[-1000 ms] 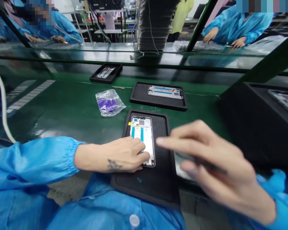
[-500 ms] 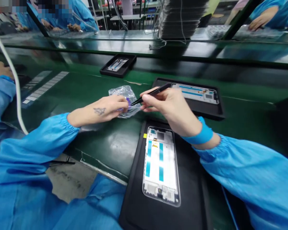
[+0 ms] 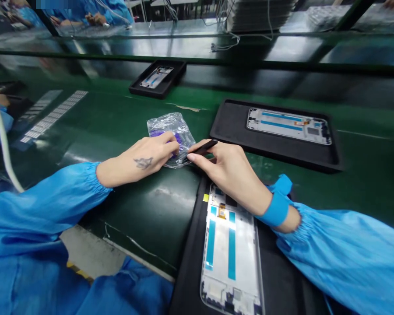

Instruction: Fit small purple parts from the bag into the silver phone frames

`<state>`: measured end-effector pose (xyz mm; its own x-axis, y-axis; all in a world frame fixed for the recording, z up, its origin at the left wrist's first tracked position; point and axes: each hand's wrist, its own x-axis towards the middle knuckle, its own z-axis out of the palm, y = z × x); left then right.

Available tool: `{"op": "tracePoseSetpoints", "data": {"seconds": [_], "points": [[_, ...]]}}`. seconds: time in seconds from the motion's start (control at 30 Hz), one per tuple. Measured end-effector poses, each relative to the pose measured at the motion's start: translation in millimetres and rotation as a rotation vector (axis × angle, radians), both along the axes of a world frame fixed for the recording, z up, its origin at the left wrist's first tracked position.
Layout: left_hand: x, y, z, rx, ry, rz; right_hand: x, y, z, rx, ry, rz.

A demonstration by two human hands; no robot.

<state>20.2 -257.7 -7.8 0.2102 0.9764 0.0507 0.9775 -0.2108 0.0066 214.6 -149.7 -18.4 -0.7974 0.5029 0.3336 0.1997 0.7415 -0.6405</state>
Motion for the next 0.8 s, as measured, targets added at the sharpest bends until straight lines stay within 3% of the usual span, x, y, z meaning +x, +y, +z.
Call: {"op": "tracePoseSetpoints", "data": {"seconds": [0.43,0.63,0.8], "points": [[-0.2,8.1,0.3,-0.051,-0.010,-0.048,1.2,-2.6,0.0,-0.055,0.039,0.019],[-0.7,12.0,-4.8,-0.018,0.017,-0.136,0.5,-0.9,-1.8,-0.063,0.043,0.017],[-9.1,14.5,-2.0,-0.043,-0.142,-0.137,0.4,-0.2,-2.3,-0.058,0.058,0.025]]}}
